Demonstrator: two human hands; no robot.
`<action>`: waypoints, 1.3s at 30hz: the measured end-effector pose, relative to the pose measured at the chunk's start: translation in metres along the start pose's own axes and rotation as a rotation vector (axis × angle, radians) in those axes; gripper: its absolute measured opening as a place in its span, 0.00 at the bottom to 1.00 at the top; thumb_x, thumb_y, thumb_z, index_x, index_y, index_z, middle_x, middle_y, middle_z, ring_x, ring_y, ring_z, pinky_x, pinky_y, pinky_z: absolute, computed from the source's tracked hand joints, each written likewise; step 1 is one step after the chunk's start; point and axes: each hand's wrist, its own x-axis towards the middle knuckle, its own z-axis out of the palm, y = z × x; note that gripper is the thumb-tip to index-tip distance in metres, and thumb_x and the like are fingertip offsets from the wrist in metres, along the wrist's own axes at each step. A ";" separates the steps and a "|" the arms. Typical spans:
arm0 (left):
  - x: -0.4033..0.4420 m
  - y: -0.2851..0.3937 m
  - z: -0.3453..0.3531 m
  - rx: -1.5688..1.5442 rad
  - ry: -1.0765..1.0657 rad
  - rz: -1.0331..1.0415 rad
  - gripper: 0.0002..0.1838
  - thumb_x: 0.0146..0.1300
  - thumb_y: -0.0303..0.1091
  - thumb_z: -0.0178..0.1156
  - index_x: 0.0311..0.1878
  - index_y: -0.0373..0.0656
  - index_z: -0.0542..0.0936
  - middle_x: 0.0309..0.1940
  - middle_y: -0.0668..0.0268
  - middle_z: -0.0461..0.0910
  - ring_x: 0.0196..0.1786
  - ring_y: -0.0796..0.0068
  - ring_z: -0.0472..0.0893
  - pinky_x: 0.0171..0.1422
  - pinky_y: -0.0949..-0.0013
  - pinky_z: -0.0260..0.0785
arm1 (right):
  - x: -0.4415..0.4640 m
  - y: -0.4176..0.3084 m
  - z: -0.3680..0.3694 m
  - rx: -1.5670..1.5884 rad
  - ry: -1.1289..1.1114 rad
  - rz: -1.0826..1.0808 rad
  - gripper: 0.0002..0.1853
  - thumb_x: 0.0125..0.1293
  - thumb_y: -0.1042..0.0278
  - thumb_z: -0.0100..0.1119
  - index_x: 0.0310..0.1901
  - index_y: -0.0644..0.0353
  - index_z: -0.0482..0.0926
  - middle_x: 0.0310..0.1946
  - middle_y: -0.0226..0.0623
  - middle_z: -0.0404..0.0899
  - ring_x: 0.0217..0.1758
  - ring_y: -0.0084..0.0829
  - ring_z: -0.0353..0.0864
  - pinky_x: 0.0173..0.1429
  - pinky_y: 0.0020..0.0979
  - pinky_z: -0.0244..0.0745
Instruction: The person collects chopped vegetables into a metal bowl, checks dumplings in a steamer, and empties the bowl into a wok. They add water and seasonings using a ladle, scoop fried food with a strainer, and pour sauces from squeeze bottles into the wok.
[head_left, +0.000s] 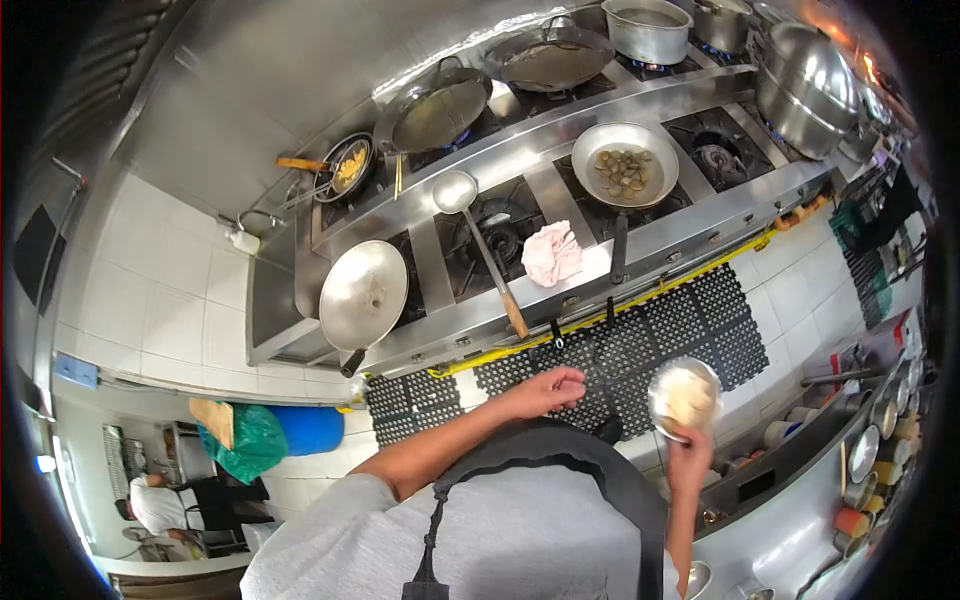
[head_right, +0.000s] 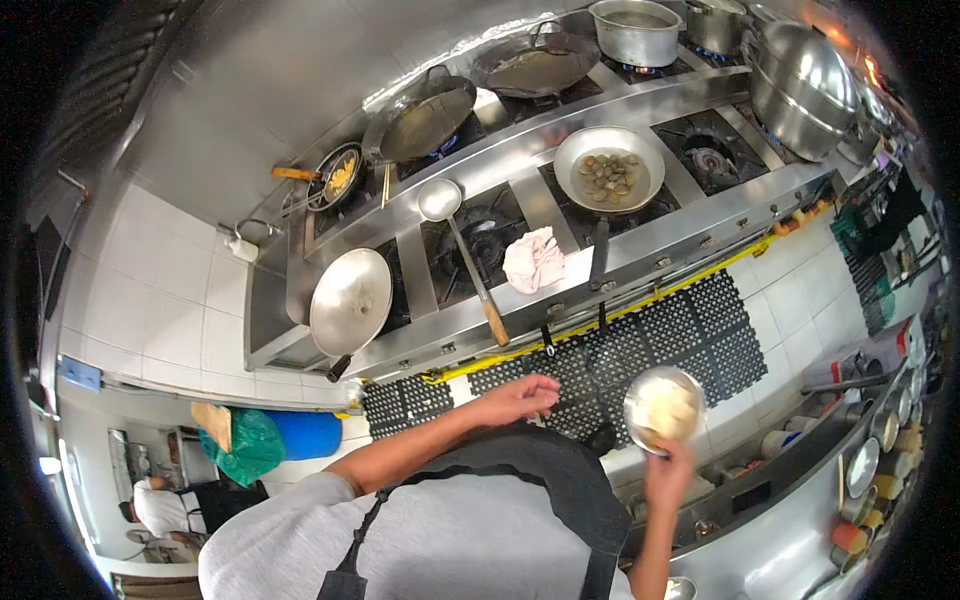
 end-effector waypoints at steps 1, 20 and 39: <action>-0.004 0.023 0.014 -0.062 0.038 0.062 0.39 0.76 0.52 0.60 0.80 0.49 0.54 0.66 0.65 0.74 0.57 0.70 0.82 0.59 0.64 0.76 | -0.001 0.003 -0.007 -0.013 -0.004 0.002 0.09 0.57 0.76 0.72 0.40 0.60 0.84 0.46 0.47 0.86 0.47 0.39 0.86 0.49 0.38 0.80; -0.228 -0.001 -0.175 -0.232 0.814 0.704 0.35 0.80 0.52 0.50 0.76 0.33 0.61 0.65 0.47 0.76 0.67 0.57 0.77 0.71 0.61 0.67 | 0.067 -0.384 0.325 -0.614 -0.520 -0.914 0.31 0.52 0.68 0.74 0.59 0.64 0.76 0.52 0.48 0.78 0.56 0.50 0.76 0.63 0.45 0.73; -0.216 -0.015 -0.205 -0.265 1.075 0.461 0.31 0.82 0.52 0.44 0.73 0.34 0.66 0.66 0.45 0.74 0.69 0.53 0.74 0.73 0.60 0.63 | 0.118 -0.349 0.407 -0.691 -1.015 -0.748 0.20 0.57 0.68 0.67 0.53 0.57 0.82 0.46 0.50 0.80 0.51 0.55 0.83 0.56 0.47 0.79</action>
